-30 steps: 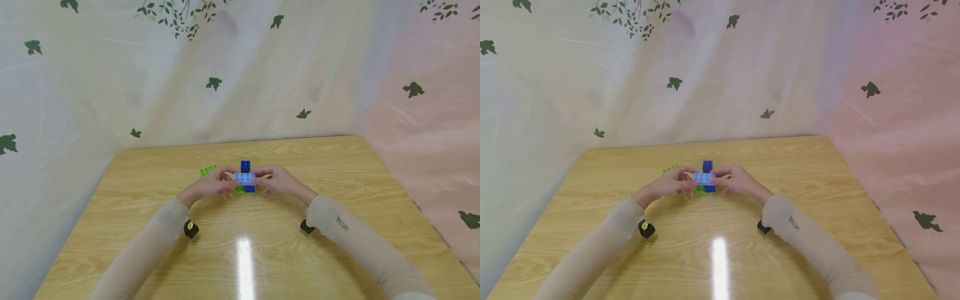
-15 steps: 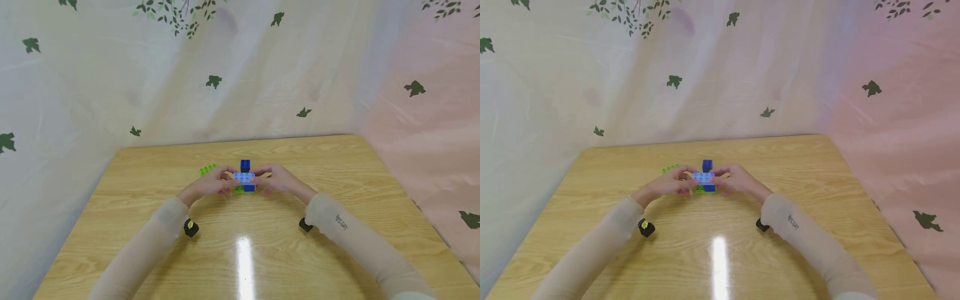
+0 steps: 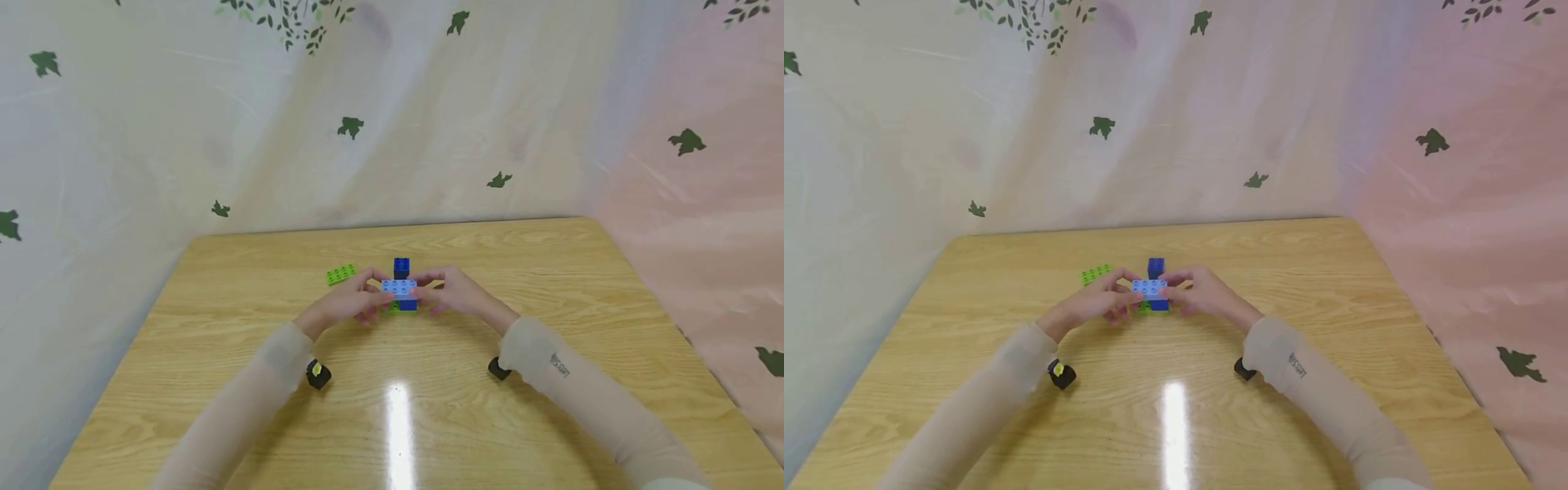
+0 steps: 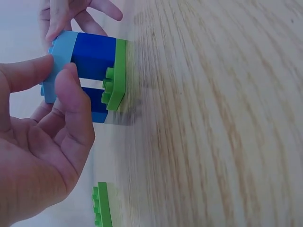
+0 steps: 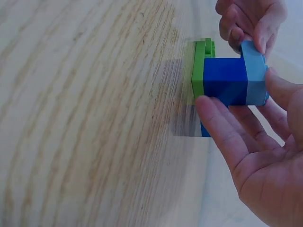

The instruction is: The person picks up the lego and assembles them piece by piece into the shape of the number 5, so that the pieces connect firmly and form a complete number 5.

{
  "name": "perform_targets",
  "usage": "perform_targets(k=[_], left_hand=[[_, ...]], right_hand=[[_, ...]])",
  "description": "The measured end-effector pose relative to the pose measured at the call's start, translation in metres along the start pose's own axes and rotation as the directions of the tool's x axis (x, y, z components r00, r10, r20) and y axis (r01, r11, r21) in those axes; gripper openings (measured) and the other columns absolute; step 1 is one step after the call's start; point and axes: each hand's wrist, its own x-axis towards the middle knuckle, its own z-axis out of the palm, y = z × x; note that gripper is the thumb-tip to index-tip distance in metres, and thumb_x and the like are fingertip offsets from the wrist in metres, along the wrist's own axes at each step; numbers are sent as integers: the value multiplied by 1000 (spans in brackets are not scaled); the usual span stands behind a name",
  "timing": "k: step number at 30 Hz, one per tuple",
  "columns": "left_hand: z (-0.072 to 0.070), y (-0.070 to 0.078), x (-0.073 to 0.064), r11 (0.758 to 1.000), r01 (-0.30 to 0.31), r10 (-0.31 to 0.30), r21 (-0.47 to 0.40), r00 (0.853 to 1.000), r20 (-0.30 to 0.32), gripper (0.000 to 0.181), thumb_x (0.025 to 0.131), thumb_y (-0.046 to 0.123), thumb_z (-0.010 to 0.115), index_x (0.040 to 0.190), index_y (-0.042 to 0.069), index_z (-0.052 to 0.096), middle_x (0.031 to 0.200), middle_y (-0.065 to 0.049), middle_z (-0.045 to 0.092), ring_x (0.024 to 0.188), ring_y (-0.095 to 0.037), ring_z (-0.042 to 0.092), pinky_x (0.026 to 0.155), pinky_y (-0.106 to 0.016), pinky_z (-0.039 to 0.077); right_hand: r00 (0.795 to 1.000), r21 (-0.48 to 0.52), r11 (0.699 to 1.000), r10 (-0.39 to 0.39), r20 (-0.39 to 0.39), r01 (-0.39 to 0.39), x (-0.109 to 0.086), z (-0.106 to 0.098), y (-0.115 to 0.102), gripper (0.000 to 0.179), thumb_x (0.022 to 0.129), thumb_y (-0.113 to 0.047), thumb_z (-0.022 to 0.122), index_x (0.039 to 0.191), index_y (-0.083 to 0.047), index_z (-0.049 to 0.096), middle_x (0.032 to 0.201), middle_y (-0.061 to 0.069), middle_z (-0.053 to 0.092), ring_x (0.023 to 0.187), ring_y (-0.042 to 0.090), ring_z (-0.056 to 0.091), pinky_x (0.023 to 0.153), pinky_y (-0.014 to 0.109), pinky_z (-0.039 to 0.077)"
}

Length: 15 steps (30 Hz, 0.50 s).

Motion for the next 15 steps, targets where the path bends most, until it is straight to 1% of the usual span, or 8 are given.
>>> perform_targets(k=[4, 6, 8, 11, 15], left_hand=[[2, 2, -2, 1000, 0, 0, -8, 1000, -26, 43, 99, 35, 67, 133, 18, 47, 104, -20, 68, 68, -22, 54, 58, -30, 51], [2, 3, -2, 1000, -4, 4, -8, 999, -33, 42, 99, 35, 67, 132, 18, 47, 102, -21, 68, 64, -20, 52, 56, -29, 49], [2, 3, -3, 1000, -9, 8, -13, 999, -39, 42, 99, 34, 67, 132, 18, 47, 101, -22, 67, 63, -20, 51, 55, -29, 48], [3, 2, -3, 1000, -11, 10, -20, 999, -49, 42, 99, 35, 67, 131, 17, 48, 100, -21, 68, 62, -19, 51, 55, -29, 49], [4, -1, -3, 999, -18, 16, -41, 999, -45, 45, 98, 36, 69, 133, 16, 48, 99, -20, 68, 61, -19, 52, 57, -29, 50]], right_hand=[[998, -96, 993, -67, 12, 68, -3, 2, -1, 45, 101, -27, 66, 141, -9, 56, 127, 17, 59, 100, 32, 71, 73, 42, 62], [997, -118, 990, -82, 14, 83, -3, 3, -1, 46, 101, -27, 66, 142, -11, 55, 130, 18, 59, 99, 31, 71, 72, 41, 62], [996, -118, 989, -88, 11, 88, -4, 3, 0, 44, 100, -27, 67, 140, -13, 55, 130, 18, 59, 98, 30, 71, 71, 41, 62], [996, -99, 991, -90, 5, 90, -3, 2, -1, 41, 100, -26, 68, 137, -13, 57, 129, 19, 60, 99, 31, 71, 72, 42, 62], [996, -86, 992, -92, 5, 92, -4, 1, -2, 39, 99, -25, 70, 134, -12, 60, 127, 17, 61, 100, 32, 70, 73, 43, 62]])
